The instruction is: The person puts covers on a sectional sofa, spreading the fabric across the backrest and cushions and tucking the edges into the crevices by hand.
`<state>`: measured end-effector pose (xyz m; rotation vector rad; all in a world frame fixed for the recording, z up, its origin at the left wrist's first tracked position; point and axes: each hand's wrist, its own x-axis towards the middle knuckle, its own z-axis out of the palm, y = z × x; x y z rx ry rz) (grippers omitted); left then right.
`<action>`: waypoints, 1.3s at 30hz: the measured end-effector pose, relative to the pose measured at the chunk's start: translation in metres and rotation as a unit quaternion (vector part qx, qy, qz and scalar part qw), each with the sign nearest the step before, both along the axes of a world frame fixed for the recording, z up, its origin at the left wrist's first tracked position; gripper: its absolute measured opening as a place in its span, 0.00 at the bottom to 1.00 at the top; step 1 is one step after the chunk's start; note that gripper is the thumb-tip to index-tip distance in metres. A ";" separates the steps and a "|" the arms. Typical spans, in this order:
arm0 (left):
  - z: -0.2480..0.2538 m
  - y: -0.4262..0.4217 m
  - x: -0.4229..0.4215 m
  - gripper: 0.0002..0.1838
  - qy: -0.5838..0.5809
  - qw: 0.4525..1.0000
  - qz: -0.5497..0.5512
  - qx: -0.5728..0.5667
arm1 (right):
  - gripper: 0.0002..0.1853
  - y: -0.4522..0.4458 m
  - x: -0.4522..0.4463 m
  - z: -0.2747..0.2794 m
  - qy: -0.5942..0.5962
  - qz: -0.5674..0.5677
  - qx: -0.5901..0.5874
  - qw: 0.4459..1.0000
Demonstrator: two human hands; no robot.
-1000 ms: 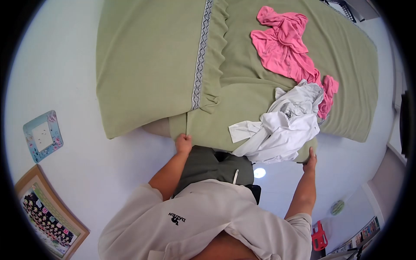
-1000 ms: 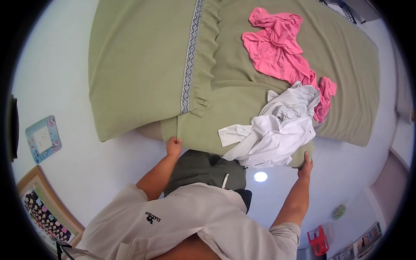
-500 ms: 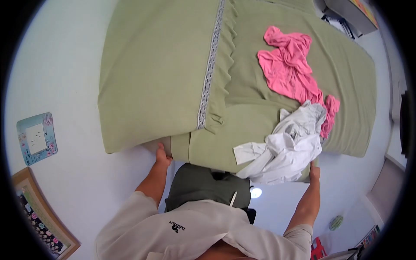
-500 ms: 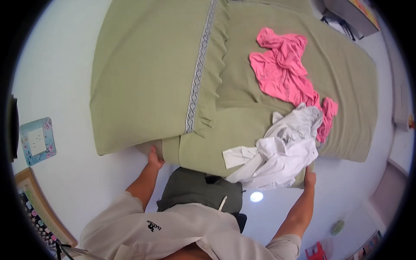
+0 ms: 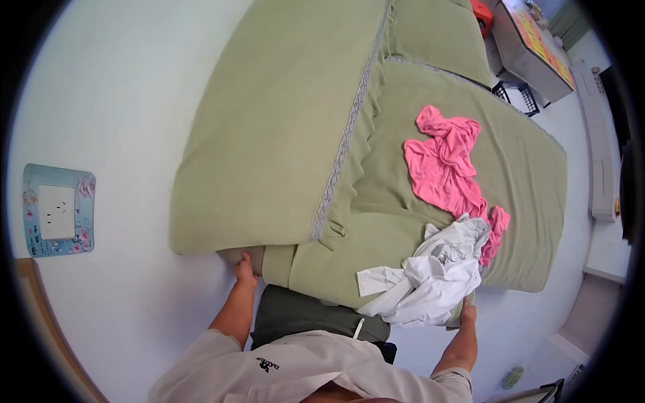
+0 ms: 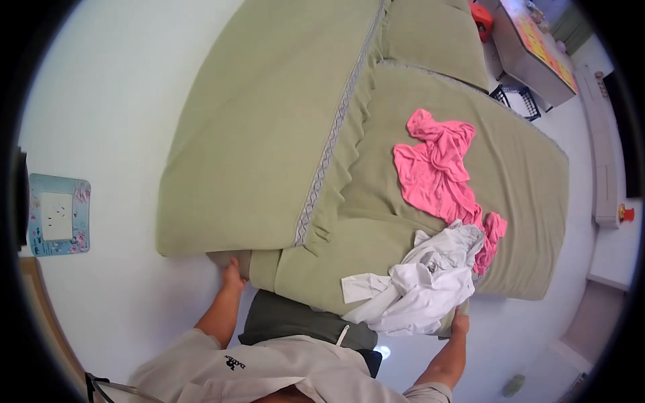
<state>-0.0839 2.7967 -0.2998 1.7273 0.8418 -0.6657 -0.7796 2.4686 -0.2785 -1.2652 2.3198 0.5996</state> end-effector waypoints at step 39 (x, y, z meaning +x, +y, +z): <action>0.345 -0.173 -0.024 0.69 -0.387 0.541 -0.474 0.578 | 0.24 0.141 -0.069 0.074 -0.449 -0.304 0.020 0.840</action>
